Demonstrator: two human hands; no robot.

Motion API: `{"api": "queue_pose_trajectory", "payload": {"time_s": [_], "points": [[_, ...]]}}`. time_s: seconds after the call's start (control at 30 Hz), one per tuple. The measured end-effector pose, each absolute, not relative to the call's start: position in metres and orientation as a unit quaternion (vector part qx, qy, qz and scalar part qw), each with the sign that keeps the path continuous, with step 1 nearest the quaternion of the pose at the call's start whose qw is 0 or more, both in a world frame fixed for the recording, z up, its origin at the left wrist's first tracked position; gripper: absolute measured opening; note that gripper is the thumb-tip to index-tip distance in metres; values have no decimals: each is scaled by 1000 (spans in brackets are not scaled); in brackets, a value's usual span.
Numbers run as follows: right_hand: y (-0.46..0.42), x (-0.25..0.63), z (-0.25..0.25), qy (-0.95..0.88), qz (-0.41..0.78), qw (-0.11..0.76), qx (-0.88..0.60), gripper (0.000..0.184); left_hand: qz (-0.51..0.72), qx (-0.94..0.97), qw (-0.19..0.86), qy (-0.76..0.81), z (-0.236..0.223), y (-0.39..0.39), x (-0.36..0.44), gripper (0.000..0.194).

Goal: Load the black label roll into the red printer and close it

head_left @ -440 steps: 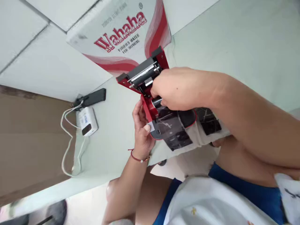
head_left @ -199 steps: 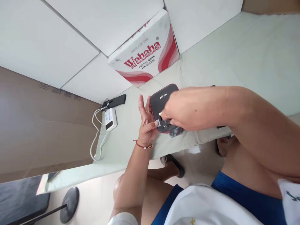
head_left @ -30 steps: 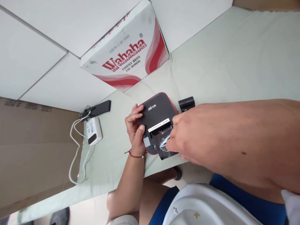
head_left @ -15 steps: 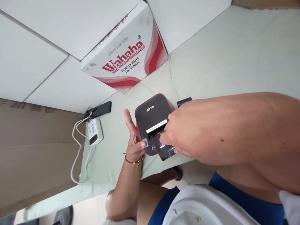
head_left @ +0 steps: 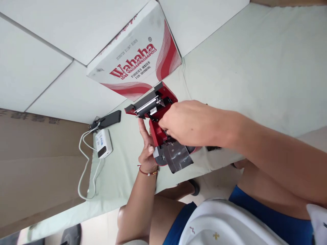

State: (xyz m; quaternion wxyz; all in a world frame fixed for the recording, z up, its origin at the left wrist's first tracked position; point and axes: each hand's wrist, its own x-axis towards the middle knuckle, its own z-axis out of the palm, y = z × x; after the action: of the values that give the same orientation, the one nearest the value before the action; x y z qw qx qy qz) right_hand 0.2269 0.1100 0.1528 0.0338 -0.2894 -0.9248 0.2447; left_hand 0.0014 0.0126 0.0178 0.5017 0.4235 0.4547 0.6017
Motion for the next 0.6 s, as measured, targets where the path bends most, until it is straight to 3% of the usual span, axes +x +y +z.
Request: {"api": "queue_pose_trajectory", "payload": {"time_s": [0.13, 0.23, 0.4, 0.6], "points": [[119, 207, 136, -920, 216, 55, -323, 28, 622, 411, 508, 431, 18, 15, 5, 90], [119, 203, 129, -938, 178, 17, -298, 27, 631, 412, 508, 417, 13, 17, 4, 86], [118, 202, 129, -958, 132, -37, -254, 30, 627, 409, 502, 434, 10, 18, 4, 93], [120, 196, 126, -946, 146, -8, -289, 26, 627, 422, 498, 426, 11, 20, 7, 88]]}}
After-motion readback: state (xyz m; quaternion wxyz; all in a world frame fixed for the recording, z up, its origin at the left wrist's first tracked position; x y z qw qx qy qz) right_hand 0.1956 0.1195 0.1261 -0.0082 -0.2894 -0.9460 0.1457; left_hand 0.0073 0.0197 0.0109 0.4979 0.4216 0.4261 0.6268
